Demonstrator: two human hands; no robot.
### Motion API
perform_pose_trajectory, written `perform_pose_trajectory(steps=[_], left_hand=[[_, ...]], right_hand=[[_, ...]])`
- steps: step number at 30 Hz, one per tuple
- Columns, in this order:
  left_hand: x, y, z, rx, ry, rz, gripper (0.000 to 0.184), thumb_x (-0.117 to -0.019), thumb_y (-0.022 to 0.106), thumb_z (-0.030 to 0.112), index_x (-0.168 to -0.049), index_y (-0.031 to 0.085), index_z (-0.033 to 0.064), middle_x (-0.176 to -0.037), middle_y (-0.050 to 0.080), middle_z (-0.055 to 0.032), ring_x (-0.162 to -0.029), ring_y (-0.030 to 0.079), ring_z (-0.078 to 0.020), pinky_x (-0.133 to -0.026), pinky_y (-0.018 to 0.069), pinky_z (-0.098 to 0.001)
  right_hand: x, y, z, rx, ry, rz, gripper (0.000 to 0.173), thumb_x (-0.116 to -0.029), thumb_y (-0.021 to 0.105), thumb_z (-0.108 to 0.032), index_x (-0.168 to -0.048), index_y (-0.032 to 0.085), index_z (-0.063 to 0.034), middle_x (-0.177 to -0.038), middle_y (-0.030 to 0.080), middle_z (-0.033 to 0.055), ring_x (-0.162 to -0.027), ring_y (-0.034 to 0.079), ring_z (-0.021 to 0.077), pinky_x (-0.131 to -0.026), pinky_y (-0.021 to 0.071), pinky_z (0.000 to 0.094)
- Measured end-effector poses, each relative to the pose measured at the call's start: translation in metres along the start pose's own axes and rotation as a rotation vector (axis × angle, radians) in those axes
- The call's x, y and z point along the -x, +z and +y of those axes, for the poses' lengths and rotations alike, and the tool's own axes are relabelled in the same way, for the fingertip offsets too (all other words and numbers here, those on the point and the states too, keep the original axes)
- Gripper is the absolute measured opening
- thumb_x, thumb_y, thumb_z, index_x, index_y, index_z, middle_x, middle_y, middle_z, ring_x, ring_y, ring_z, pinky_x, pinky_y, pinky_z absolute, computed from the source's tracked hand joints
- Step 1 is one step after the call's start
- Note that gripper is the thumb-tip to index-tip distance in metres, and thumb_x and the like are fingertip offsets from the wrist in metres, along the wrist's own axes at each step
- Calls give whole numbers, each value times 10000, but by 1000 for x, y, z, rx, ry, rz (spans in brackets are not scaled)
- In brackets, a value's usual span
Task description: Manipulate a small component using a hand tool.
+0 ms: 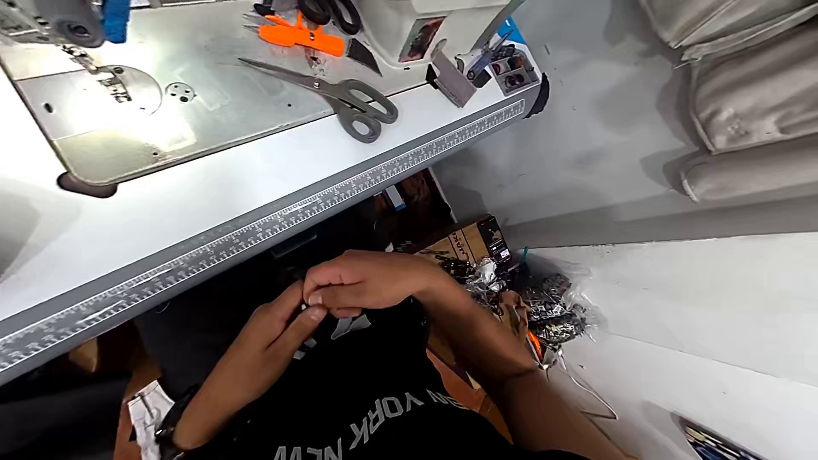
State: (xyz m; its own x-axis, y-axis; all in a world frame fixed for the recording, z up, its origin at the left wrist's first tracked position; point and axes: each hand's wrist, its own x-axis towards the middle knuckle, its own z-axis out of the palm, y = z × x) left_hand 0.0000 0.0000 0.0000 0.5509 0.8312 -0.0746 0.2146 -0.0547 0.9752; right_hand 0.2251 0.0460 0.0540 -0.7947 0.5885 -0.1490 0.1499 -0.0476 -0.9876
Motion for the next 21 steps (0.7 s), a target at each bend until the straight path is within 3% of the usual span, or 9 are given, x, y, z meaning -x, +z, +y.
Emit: perform_pose_trajectory(steps=[2, 7, 10, 13, 17, 19, 21], left_hand=[[12, -17, -8, 81, -2, -33, 329, -1047, 501, 493, -893, 647, 242, -684, 560, 114, -583, 525, 10, -534, 452, -170], [56, -81, -22, 270, -189, 8, 232, -1054, 532, 350, -887, 687, 305, -745, 610, 192, -669, 554, 52, -636, 475, -161], [73, -102, -19, 213, -292, 133, 288, -1036, 476, 224, -805, 634, 291, -650, 555, 186, -579, 509, 42, -574, 445, -157], [98, -127, -20, 100, -333, 232, 316, -1032, 453, 205, -768, 608, 281, -629, 557, 172, -568, 516, 44, -562, 448, -143], [138, -155, -16, -3, -324, 253, 274, -1016, 454, 162, -803, 614, 226, -692, 577, 167, -633, 532, 49, -614, 458, -151], [157, -165, -6, -27, -290, 279, 249, -1009, 428, 95, -843, 604, 153, -721, 585, 148, -647, 540, 52, -621, 465, -145], [151, -154, 49, -48, -461, 393, 285, -959, 323, -84, -814, 533, 42, -686, 548, 102, -641, 533, 46, -661, 466, -131]], right_hand=[[17, -1, 9, -18, -23, 15, 221, -1049, 483, -41, -1054, 655, 98, -708, 589, 74, -593, 536, 85, -574, 468, 248], [49, 4, 39, -208, -66, 18, 238, -1049, 471, -59, -1017, 632, 113, -685, 539, 43, -571, 484, 41, -543, 408, 203], [66, -3, 49, -271, -61, 53, 249, -1049, 460, -133, -1008, 624, 50, -667, 517, -9, -561, 481, 24, -523, 393, 190], [82, -18, 58, -321, -6, 89, 225, -1051, 483, -213, -1010, 641, -58, -688, 547, -75, -562, 470, -26, -504, 367, 148], [94, -41, 56, -311, 84, 70, 216, -1055, 503, -263, -991, 651, -118, -688, 558, -93, -569, 476, -36, -513, 366, 133], [96, -51, 51, -285, 114, 70, 214, -1049, 517, -264, -985, 660, -119, -678, 551, -97, -570, 482, -39, -516, 381, 123], [97, -61, 47, -261, 132, 69, 199, -1045, 540, -280, -980, 664, -138, -665, 540, -113, -572, 491, -46, -521, 394, 116]])
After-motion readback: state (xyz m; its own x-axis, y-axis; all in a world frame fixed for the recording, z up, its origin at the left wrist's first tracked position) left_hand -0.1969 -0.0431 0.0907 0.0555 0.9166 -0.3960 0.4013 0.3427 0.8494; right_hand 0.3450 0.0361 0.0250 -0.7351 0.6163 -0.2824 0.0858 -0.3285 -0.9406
